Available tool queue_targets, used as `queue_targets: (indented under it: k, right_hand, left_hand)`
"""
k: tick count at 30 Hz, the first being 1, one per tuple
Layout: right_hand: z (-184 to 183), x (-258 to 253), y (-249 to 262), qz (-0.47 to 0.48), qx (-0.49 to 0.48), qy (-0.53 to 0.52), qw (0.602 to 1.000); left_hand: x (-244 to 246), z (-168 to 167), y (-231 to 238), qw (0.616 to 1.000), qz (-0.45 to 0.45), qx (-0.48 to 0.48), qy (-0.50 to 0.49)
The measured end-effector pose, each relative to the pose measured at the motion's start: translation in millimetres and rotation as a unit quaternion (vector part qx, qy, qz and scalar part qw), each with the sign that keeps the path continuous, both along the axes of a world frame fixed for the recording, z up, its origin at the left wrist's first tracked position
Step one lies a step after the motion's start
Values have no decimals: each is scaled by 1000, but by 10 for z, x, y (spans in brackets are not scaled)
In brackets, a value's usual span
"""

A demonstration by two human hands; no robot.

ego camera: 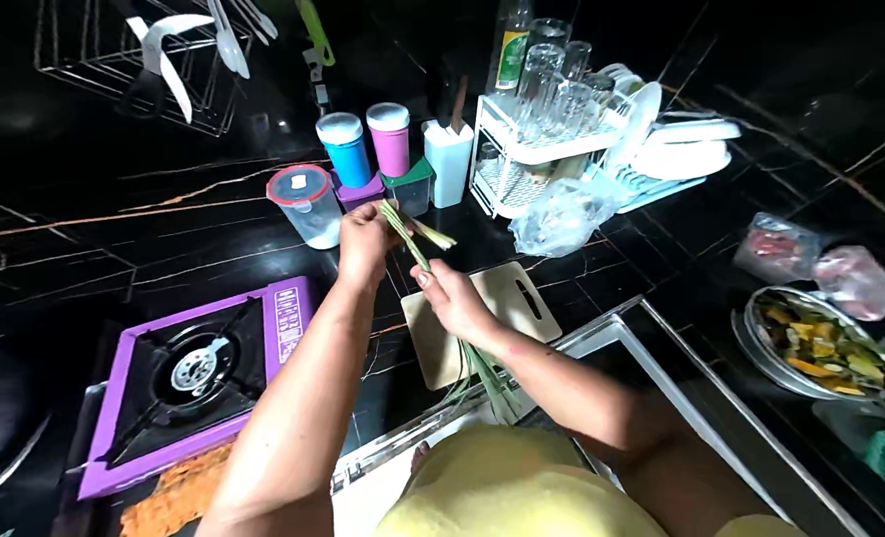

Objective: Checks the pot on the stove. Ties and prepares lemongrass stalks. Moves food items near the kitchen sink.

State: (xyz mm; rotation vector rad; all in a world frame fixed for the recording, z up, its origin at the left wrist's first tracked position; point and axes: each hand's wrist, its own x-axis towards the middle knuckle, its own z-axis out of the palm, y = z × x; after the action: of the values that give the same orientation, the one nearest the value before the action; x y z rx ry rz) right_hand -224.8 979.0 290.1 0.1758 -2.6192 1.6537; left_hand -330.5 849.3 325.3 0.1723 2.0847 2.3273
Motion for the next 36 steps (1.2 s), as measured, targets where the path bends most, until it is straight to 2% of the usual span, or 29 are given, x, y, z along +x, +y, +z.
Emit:
queue_targets:
  k: [2, 3, 6, 8, 9, 11, 13, 14, 16, 18, 19, 20, 21, 23, 25, 28, 30, 32, 34, 36]
  right_hand:
    - [-78, 5, 36, 14, 7, 76, 997]
    - [-90, -14, 92, 10, 46, 124, 991]
    - [49, -90, 392, 0, 208, 218, 954]
    - [196, -204, 634, 32, 302, 288, 908]
    - [274, -278, 726, 52, 345, 309, 885]
    - [429, -360, 806, 74, 420, 277, 861]
    - [593, -348, 720, 58, 443, 163, 880]
    - [658, -334, 643, 44, 409, 103, 906]
    - [659, -298, 474, 16, 240, 32, 970]
    - [486, -224, 238, 0, 29, -18, 999]
    - [367, -175, 101, -4, -42, -30, 999]
    - [249, -135, -21, -4, -75, -30, 997]
    - [133, -110, -116, -4, -67, -14, 998]
    - [-100, -139, -158, -5, 44, 73, 996]
    - [-271, -279, 14, -10, 196, 180, 964]
    - [-253, -570, 459, 42, 299, 327, 895]
    - [-44, -696, 598, 91, 367, 369, 849]
    - [209, -688, 572, 99, 445, 300, 838]
    - [474, -612, 434, 73, 481, 137, 863]
    - [647, -538, 289, 40, 398, 4, 917]
  left_hand:
    - [59, 144, 35, 989, -27, 140, -47]
    - [101, 215, 20, 983, -53, 168, -58]
    - [211, 357, -147, 974, -170, 149, -14]
    - [264, 411, -288, 965, -245, 75, 57]
    - [281, 429, -341, 959, -262, 6, 106]
    - [306, 466, -399, 935, -232, -172, 208]
    - [333, 454, -372, 890, -133, -335, 277]
    - [336, 416, -332, 873, -79, -381, 295]
    - [306, 283, -234, 863, 25, -396, 312]
    - [242, 102, -147, 889, 105, -329, 300]
    - [215, 23, -106, 920, 126, -259, 268]
    - [203, -25, -67, 956, 129, -161, 210]
    - [207, -29, -38, 984, 119, -39, 130]
    - [234, 38, -59, 986, 97, 131, -21]
    - [285, 86, -182, 983, 43, 159, -83]
    - [365, 52, -421, 992, -98, 75, -1]
    - [380, 55, -527, 980, -169, -42, 98]
    - [406, 112, -546, 950, -153, -209, 177]
    - [437, 101, -484, 911, -66, -338, 225]
    - [456, -10, -372, 887, 47, -373, 269]
